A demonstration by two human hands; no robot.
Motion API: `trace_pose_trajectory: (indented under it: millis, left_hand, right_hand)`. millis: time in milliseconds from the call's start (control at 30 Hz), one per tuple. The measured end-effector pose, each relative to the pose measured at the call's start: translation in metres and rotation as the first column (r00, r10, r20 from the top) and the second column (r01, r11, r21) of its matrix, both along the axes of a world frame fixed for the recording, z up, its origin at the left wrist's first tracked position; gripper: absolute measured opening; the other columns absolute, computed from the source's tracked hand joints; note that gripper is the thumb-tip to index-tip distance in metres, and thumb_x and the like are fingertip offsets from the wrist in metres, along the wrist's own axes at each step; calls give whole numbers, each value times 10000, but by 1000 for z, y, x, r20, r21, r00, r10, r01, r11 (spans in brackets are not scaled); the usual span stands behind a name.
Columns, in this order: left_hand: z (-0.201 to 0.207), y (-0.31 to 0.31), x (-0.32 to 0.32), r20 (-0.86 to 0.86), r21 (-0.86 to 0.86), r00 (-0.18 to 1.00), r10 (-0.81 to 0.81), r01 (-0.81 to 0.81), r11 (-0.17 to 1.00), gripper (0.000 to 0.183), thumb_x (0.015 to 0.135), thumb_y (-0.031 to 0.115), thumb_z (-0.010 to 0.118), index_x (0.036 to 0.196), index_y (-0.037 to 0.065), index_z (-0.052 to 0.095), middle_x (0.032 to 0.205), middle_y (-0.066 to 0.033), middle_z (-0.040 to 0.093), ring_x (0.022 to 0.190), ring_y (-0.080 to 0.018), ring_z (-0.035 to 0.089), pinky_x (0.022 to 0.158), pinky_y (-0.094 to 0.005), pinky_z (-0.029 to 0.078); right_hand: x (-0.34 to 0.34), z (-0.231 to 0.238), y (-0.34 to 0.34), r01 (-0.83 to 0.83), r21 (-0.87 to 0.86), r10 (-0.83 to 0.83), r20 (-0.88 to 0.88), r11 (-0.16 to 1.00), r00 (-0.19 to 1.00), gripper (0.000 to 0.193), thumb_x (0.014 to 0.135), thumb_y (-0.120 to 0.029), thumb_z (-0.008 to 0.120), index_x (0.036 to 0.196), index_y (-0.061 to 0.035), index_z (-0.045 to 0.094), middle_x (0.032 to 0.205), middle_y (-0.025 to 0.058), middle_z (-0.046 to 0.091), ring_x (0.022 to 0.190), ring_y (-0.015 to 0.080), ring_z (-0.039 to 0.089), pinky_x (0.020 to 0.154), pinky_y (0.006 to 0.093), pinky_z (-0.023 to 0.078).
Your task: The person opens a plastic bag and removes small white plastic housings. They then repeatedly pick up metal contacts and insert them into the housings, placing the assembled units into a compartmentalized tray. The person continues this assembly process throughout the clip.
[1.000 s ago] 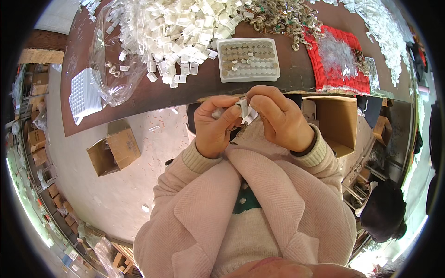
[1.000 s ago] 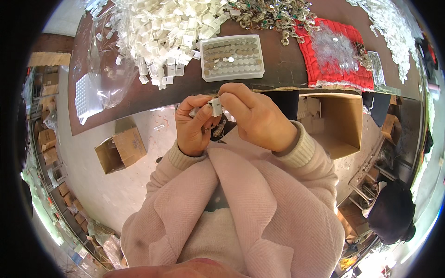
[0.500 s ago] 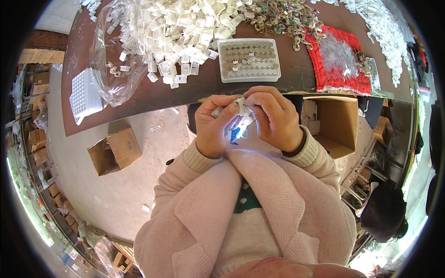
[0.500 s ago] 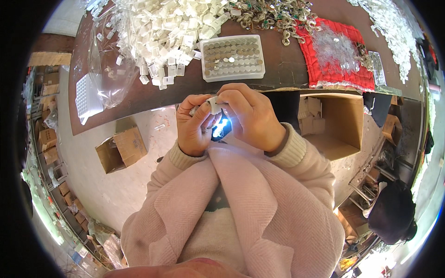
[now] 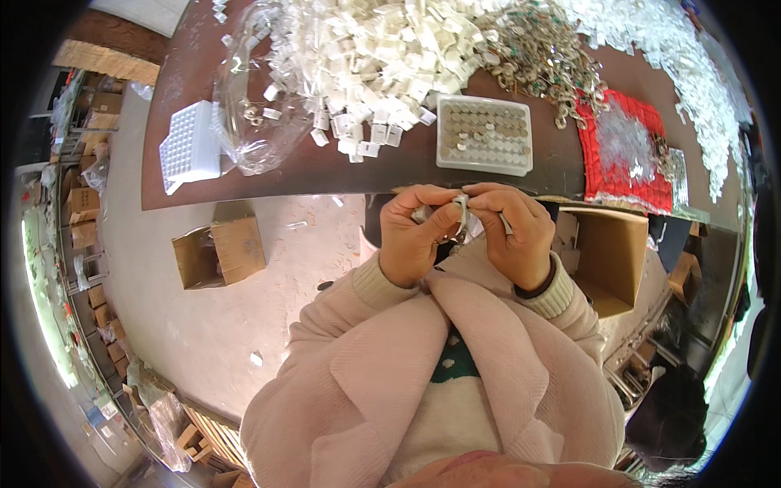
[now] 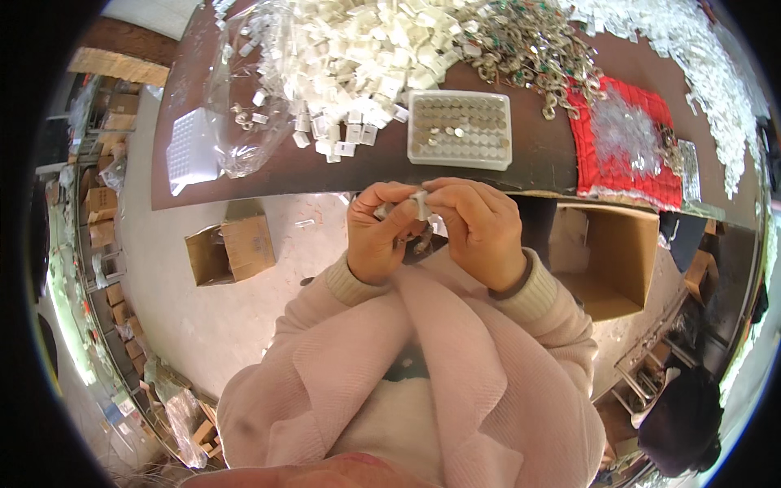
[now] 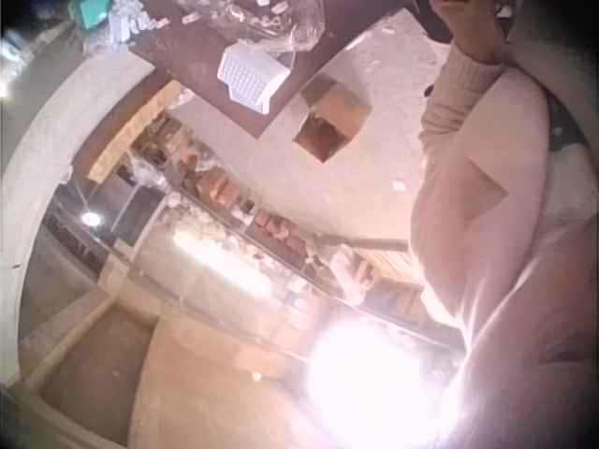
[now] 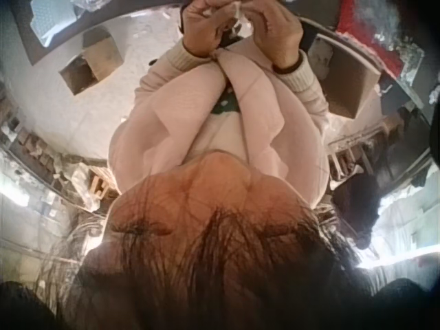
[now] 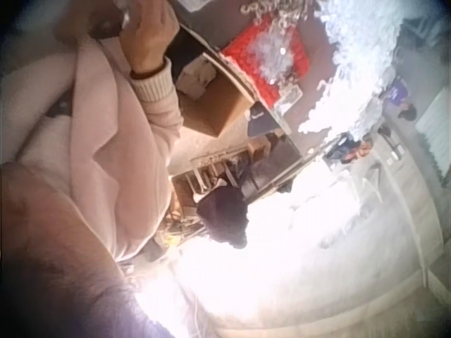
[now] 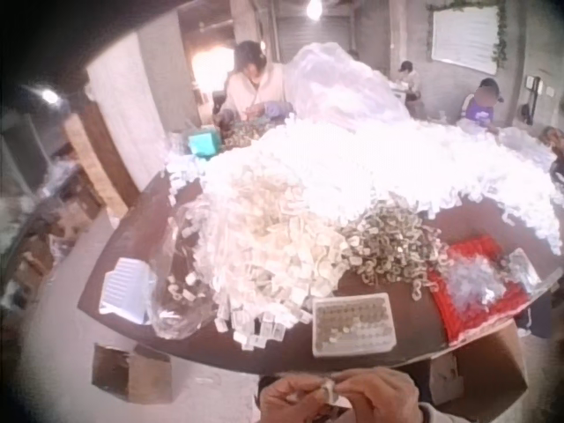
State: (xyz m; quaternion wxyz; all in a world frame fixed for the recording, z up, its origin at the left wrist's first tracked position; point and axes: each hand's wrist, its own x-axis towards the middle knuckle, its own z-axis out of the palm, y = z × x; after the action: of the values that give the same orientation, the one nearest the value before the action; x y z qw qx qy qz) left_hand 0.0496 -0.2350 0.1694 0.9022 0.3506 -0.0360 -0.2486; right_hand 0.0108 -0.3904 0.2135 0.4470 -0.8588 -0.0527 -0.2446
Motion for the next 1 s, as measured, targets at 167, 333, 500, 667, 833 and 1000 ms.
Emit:
trace_pose_trajectory:
  millis: [167,333,500,667,833,1000]
  left_hand:
    - [14,15,17,157,207,988,-3,-30,978,162,907,-33,701,1064,-2,677,887,-39,674,727,-69,587,644,-206,481]
    - [63,57,110,688,413,650,322,-716,563,172,836,-44,722,991,28,698,937,-52,708,787,-110,601,696,-248,498]
    - [78,77,170,893,-23,-61,-447,-996,89,223,793,-30,702,1012,8,691,994,-129,703,882,-253,664,768,-356,545]
    - [33,76,109,793,451,293,-533,-872,191,298,755,-36,705,1046,21,673,1106,-169,663,951,-353,662,811,-398,556]
    - [2,87,98,730,573,397,-557,-799,182,315,795,-32,728,1096,37,668,1103,-160,654,922,-343,666,781,-366,562]
    - [-5,94,101,743,597,411,-528,-764,245,297,819,-37,727,1107,12,669,1062,-113,602,743,-196,632,670,-296,537]
  right_hand:
    - [1,-1,-2,-21,18,21,3,1000,1000,199,812,51,731,993,-25,702,1018,143,726,869,259,725,785,323,569]
    - [-2,-6,-3,-28,206,30,-8,978,1000,289,862,75,710,1139,6,664,1144,141,677,854,179,725,744,279,590]
    - [-4,-12,-4,-28,161,32,-19,986,999,286,861,79,707,1134,3,670,1125,149,685,816,183,722,722,279,583]
    - [0,-12,-5,-35,133,34,5,990,999,283,858,82,705,1127,-3,676,1107,156,691,821,203,719,713,281,579]
    - [4,-12,-6,-45,73,44,15,996,999,286,838,72,714,1111,-9,681,1084,156,697,886,273,713,755,314,571]
    - [2,-11,-40,165,-1,-165,-14,986,986,235,833,43,714,1059,-20,700,1034,153,706,918,314,697,787,350,556]
